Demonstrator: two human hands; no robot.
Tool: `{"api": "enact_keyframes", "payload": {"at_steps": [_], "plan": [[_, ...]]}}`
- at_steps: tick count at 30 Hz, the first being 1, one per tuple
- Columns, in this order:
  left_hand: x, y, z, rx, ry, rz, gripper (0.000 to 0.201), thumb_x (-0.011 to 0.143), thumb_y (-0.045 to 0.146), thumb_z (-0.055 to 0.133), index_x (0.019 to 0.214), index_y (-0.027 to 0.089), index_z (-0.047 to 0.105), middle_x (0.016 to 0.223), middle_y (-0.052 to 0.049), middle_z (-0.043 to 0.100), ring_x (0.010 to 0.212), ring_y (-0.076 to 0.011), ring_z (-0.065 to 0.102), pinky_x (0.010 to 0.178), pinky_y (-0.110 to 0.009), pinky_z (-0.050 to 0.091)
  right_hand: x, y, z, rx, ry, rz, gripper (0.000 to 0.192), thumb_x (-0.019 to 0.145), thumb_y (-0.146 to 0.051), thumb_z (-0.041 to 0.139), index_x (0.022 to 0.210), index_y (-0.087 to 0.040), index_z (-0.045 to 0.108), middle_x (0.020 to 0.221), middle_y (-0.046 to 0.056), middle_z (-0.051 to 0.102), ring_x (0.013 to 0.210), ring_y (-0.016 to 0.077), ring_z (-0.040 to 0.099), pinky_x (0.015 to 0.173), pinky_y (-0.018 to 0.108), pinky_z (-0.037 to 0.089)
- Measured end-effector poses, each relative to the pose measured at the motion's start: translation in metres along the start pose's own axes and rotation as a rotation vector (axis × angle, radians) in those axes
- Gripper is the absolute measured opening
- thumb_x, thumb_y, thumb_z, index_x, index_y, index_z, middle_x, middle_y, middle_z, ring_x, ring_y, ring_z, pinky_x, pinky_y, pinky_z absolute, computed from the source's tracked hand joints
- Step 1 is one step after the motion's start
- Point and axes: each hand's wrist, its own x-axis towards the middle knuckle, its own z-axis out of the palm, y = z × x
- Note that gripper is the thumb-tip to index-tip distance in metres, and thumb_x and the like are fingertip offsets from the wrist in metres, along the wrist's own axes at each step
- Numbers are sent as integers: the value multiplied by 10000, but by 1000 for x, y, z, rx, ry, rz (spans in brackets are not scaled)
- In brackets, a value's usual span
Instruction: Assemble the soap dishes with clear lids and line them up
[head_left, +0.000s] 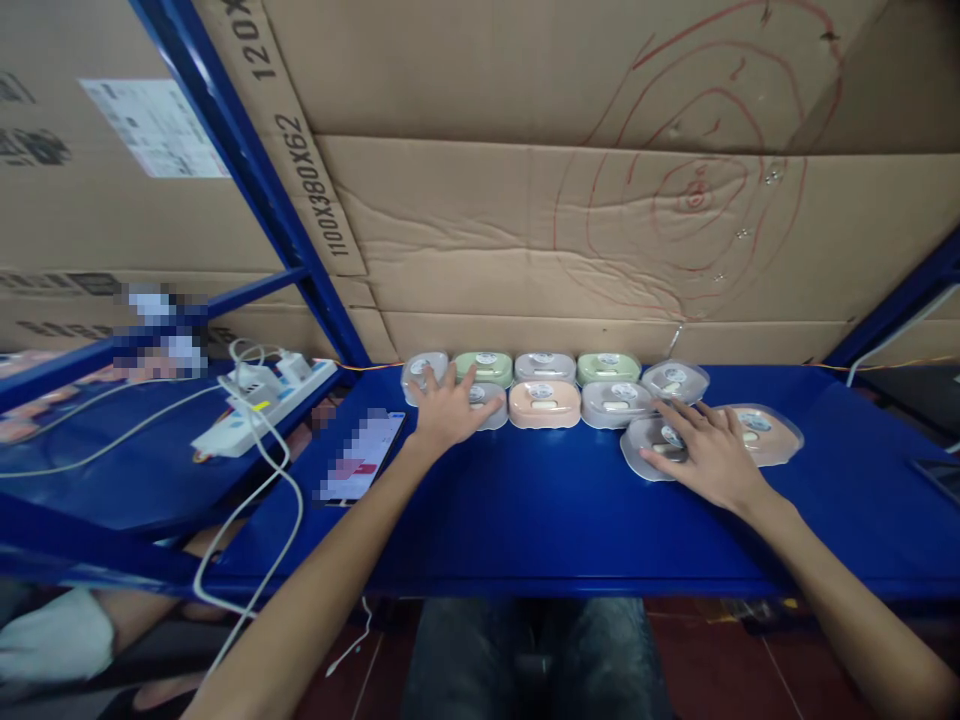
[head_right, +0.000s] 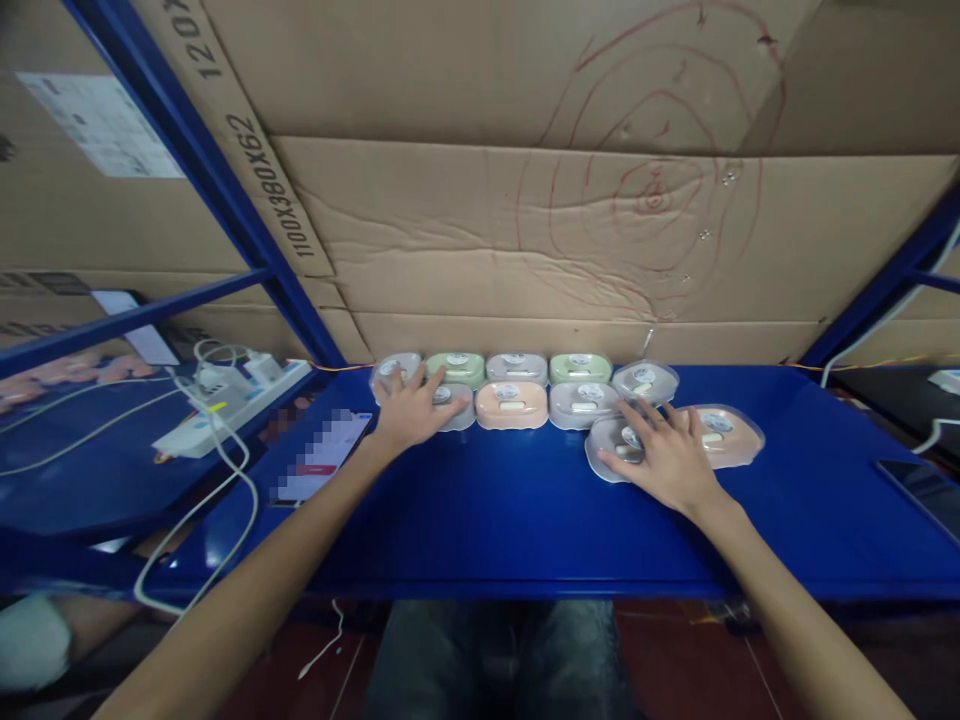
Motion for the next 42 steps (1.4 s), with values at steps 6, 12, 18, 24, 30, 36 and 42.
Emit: {"api": "enact_keyframes", "payload": {"at_steps": [6,12,18,24,30,36,42], "plan": [[0,51,8,-53,10,-2,885,1011,775,531,1701,220,511,1765,-211,440,1638,-659,198,1247,-875,149,-9,29,6,11,14,22,875,1028,-776,462,1600,-124,573,1523,233,689,1388,494,620,1162,683,439],[0,68,3,-159,44,-52,772,1082,697,421,1657,201,564,1733,-219,480,1657,-613,221,1278,-848,138,-14,49,7,75,13,50,689,1090,-637,418,1552,-167,621,1488,219,706,1362,442,656,1185,667,431],[-3,15,-22,-219,-46,20,897,1000,820,513,1727,298,452,1849,-148,303,1715,-559,95,1324,-802,120,-27,80,-6,157,76,26,740,1050,-647,525,1668,-242,490,1701,190,537,1627,426,431,1340,694,255],[-3,-24,-4,-246,-248,-40,1140,883,927,579,1781,271,328,1893,-181,77,1709,-588,55,1316,-786,190,-44,124,12,28,-48,145,761,1012,-714,484,1609,-255,593,1695,194,540,1617,459,429,1307,678,319],[-12,-4,12,-331,-188,1,1079,972,890,465,1789,207,291,1886,-224,13,1710,-573,-65,1321,-792,148,-35,80,17,-71,-30,135,706,1064,-665,434,1587,-236,635,1653,209,577,1585,504,438,1276,722,329],[-11,-14,9,-351,-134,13,1155,818,910,701,1744,280,414,1888,-160,150,1700,-602,88,1328,-756,212,-33,52,16,-106,-19,206,726,1075,-688,391,1599,-246,628,1683,201,542,1592,521,413,1248,757,337],[-10,-37,7,-318,-51,213,902,893,806,720,1633,310,580,1798,-133,417,1662,-448,368,1361,-663,245,-39,53,4,-100,-17,217,669,1098,-670,367,1539,-276,680,1633,174,612,1558,494,475,1215,728,399]]}}
